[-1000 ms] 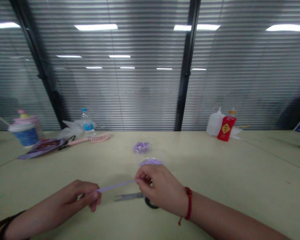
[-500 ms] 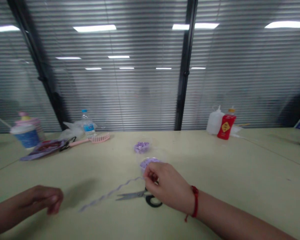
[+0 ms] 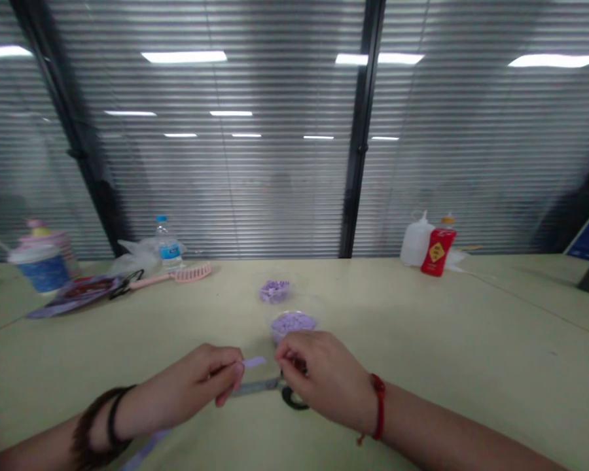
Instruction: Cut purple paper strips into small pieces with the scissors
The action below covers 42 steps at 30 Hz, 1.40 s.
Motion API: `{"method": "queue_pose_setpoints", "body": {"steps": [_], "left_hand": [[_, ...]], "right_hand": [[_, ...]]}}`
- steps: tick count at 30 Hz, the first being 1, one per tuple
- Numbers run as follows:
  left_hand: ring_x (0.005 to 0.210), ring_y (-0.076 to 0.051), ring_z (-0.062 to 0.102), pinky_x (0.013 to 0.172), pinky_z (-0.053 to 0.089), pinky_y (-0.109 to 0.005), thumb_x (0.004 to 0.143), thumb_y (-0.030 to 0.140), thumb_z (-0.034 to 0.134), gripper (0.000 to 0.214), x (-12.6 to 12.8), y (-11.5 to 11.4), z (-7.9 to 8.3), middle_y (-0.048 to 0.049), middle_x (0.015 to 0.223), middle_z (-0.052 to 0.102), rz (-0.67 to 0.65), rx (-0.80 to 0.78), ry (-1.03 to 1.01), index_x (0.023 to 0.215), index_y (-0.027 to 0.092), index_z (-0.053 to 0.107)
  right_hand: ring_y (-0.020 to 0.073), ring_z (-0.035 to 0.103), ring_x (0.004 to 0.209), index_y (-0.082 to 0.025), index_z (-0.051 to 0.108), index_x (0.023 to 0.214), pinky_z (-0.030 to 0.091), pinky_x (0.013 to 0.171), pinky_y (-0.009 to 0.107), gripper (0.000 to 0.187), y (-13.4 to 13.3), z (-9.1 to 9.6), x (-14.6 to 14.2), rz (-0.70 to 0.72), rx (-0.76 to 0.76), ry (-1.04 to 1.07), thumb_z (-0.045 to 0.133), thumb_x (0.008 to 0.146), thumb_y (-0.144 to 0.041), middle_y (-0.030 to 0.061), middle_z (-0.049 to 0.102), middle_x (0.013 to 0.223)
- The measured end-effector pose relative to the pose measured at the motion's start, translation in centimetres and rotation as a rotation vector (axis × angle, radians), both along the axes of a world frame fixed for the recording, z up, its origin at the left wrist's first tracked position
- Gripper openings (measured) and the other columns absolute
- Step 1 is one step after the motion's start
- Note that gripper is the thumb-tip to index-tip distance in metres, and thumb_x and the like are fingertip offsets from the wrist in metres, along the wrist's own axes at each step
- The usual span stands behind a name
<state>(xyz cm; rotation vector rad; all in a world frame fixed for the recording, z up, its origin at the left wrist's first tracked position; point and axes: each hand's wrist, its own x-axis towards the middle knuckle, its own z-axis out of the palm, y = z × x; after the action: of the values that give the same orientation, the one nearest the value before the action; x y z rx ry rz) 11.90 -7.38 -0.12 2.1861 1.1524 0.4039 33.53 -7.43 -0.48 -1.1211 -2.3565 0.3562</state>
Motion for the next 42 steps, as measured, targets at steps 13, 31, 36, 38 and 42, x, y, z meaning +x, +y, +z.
{"method": "queue_pose_setpoints", "body": {"steps": [13,31,36,38,42], "left_hand": [[0.045,-0.009,0.044,0.046,0.041,-0.021,0.078,0.039,0.048,0.029,1.8,4.6,-1.5,0.0021,0.051,0.047,0.152,-0.366,-0.708,0.065,0.013,0.049],[0.035,-0.002,0.016,0.032,0.007,-0.014,0.077,0.031,0.050,0.021,2.3,5.7,-4.4,0.0096,0.048,0.022,0.155,-0.721,-1.056,0.066,0.016,0.040],[0.035,-0.002,0.016,0.033,0.008,-0.015,0.075,0.036,0.051,0.024,2.7,5.6,-6.4,0.0103,0.047,0.023,0.274,-0.548,-1.091,0.067,0.017,0.039],[0.034,-0.002,0.017,0.033,0.009,-0.015,0.076,0.037,0.051,0.024,2.7,5.7,-6.4,0.0104,0.047,0.023,0.274,-0.500,-1.082,0.067,0.017,0.039],[0.033,-0.002,0.018,0.032,0.011,-0.015,0.077,0.039,0.049,0.026,2.6,5.9,-6.4,0.0104,0.046,0.024,0.257,-0.428,-1.030,0.067,0.017,0.039]], "right_hand": [[0.0209,0.056,0.077,-0.013,0.059,0.086,0.039,0.065,0.028,0.020,1.8,-2.4,0.1,0.095,-0.107,-0.510,0.059,0.068,-0.020,0.0078,0.062,0.083],[0.0118,0.040,0.065,-0.015,0.051,0.069,0.032,0.062,0.023,0.042,2.2,-3.7,1.7,0.307,-0.721,1.025,0.074,0.054,-0.047,0.0006,0.047,0.066],[0.0145,0.041,0.067,-0.018,0.046,0.068,0.037,0.065,0.027,0.049,2.1,-4.2,2.7,0.209,-0.579,1.101,0.070,0.051,-0.057,0.0005,0.040,0.067],[0.0166,0.044,0.073,-0.019,0.046,0.071,0.040,0.068,0.029,0.050,2.0,-3.8,3.4,0.202,-0.614,1.138,0.072,0.049,-0.055,0.0006,0.040,0.069],[0.0225,0.053,0.090,-0.023,0.050,0.096,0.045,0.071,0.035,0.052,1.9,-3.8,4.0,0.385,-0.954,1.140,0.075,0.056,-0.043,0.0013,0.046,0.078]]}}
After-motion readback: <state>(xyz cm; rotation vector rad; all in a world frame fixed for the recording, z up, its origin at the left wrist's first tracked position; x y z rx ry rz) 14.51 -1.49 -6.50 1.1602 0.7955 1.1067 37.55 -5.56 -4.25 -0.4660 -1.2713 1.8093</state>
